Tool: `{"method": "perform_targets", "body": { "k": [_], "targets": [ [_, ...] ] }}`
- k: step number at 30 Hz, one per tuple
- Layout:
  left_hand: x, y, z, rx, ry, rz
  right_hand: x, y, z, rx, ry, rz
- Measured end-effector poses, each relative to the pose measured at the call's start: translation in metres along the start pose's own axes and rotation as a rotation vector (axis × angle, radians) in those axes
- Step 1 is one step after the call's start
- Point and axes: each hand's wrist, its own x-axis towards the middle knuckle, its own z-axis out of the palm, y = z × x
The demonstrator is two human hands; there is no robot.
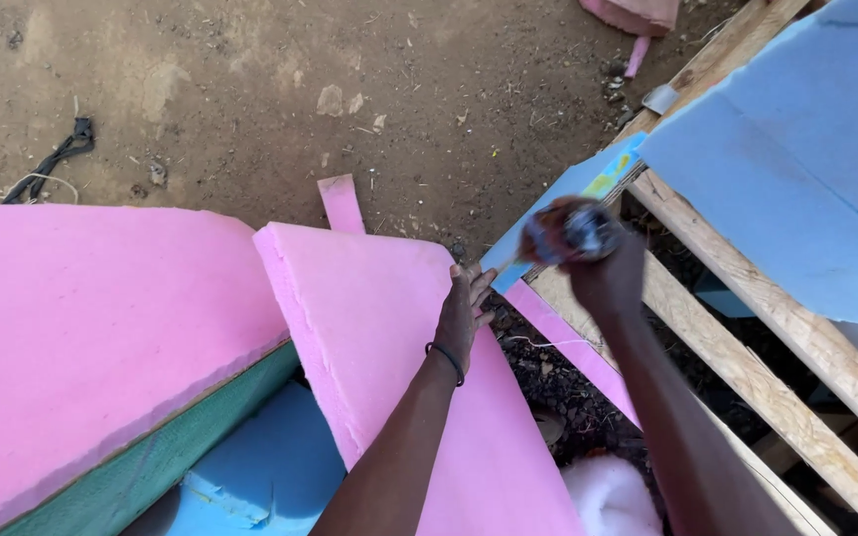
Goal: The person cuts a pink foam sheet using a knife and a blue foam sheet as a guide. They then apply glue from a plastic bottle onto a wooden frame and attach the pink foam sheet to it.
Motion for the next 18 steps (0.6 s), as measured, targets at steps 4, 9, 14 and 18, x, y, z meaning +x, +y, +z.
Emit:
{"method": "perform_targets", "body": {
  "k": [4, 9, 14, 18],
  "targets": [
    [-0.003, 0.001, -0.006, -0.045, -0.009, -0.062, 0.025, 0.008, -0.029, -0.052, 0.097, -0.031],
    [0.003, -0.007, -0.015, -0.261, 0.006, -0.078, -0.013, -0.034, -0.018, -0.036, -0.006, -0.082],
    [0.010, -0.021, -0.027, -0.295, -0.026, -0.073, -0.017, -0.035, -0.018, -0.031, -0.036, -0.157],
    [0.014, -0.020, -0.030, -0.321, 0.000, -0.105, -0.040, -0.015, 0.017, 0.021, -0.024, -0.206]
  ]
}}
